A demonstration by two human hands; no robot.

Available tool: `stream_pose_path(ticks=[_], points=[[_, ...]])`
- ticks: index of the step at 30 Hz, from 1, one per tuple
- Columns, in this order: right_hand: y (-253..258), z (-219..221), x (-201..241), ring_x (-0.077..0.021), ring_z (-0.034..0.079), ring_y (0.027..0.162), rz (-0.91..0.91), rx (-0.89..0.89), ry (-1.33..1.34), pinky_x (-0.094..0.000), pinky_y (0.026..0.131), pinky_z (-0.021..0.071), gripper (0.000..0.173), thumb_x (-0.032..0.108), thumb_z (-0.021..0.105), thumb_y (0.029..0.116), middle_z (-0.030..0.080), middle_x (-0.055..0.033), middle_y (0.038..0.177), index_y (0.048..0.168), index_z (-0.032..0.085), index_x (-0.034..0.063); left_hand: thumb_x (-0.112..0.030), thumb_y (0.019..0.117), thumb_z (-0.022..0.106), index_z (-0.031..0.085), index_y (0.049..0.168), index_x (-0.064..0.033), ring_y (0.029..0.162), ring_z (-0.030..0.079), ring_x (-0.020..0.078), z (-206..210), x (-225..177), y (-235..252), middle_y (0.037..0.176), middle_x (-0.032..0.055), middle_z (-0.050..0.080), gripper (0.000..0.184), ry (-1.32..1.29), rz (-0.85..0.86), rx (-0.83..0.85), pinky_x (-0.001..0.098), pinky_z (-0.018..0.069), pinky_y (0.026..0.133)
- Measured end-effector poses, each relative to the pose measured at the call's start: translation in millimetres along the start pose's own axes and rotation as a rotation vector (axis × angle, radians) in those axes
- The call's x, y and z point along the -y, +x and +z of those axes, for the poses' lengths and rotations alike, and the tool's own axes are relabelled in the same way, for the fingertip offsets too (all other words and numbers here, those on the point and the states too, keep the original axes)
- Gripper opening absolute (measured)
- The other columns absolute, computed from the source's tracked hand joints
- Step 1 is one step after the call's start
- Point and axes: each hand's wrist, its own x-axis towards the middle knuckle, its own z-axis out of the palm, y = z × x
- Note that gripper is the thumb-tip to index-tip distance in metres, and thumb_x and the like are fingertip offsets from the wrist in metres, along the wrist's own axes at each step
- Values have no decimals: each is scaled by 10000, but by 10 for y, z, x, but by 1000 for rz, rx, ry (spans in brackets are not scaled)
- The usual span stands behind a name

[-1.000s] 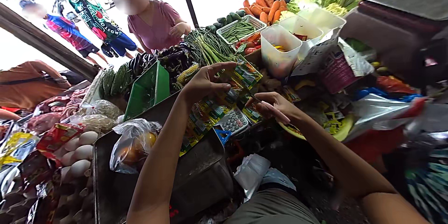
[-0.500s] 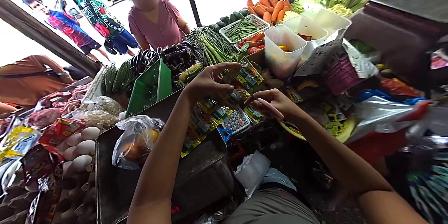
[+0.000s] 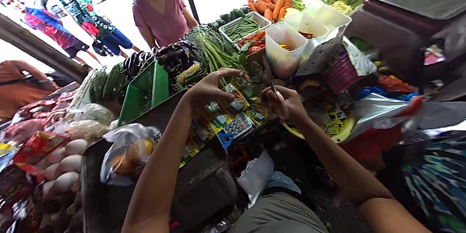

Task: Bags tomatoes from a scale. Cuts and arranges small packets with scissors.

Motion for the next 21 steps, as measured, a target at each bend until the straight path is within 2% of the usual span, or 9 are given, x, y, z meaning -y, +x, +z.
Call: stream_pose_path(ticks=[2,3,4,7,10,12,14,17,21], points=[[111,-19,-7,-181,682,675,6,-170,-107,-381,567,597,369,413,610,1030,721,-81,924,1290,647,156,43,734,794,553,1448,-167,1057,670,187,43,-86,-10,1547,55,423,783,-15,-1,22,355,628,735],[177,-53,29,-170,724,828,15,-167,-82,-377,700,626,364,324,575,1056,739,-81,1069,1362,604,130,58,740,787,563,1444,-190,982,687,186,86,-143,-20,1557,29,426,778,-29,-22,26,351,627,692],[227,-78,61,-144,723,876,33,-136,-21,-340,735,617,353,277,552,1064,737,-68,1134,1386,582,134,69,734,774,568,1442,-196,925,687,191,138,-193,-35,1557,17,429,783,-38,-38,23,349,615,653],[367,-92,86,-92,648,696,84,28,177,-260,584,556,353,232,660,996,727,-64,1005,1336,630,139,23,743,794,539,1467,-242,949,699,218,135,-154,-26,1537,10,444,812,-55,-30,63,385,645,693],[477,-42,44,-78,645,660,154,113,276,-223,544,525,365,146,711,957,747,-78,990,1310,629,96,-57,762,811,543,1466,-312,1003,694,237,32,-46,-61,1520,-2,472,796,-24,-27,72,413,647,720],[428,31,19,-65,614,597,211,73,291,-202,511,498,343,165,715,945,741,-69,904,1276,639,119,-56,773,810,552,1450,-318,955,705,244,-4,-17,-79,1474,13,516,771,1,-77,50,421,647,711],[441,66,-45,-66,602,566,247,24,298,-203,497,495,345,150,734,930,731,-69,847,1258,645,96,17,785,789,500,1456,-232,860,717,243,-8,-90,-106,1379,73,605,772,60,-186,-18,404,633,693],[509,-12,-244,-90,623,622,332,44,276,-246,558,538,375,110,768,908,712,-72,863,1254,645,34,67,815,781,383,1483,-72,899,674,290,-57,-201,-169,1222,189,624,790,274,-445,-81,462,582,769],[488,-126,-478,-159,706,736,360,-52,93,-327,665,608,389,150,766,924,743,-105,976,1267,615,42,17,825,805,563,1290,-19,787,624,279,-201,-210,-196,924,179,643,525,388,-449,-216,488,543,734]])
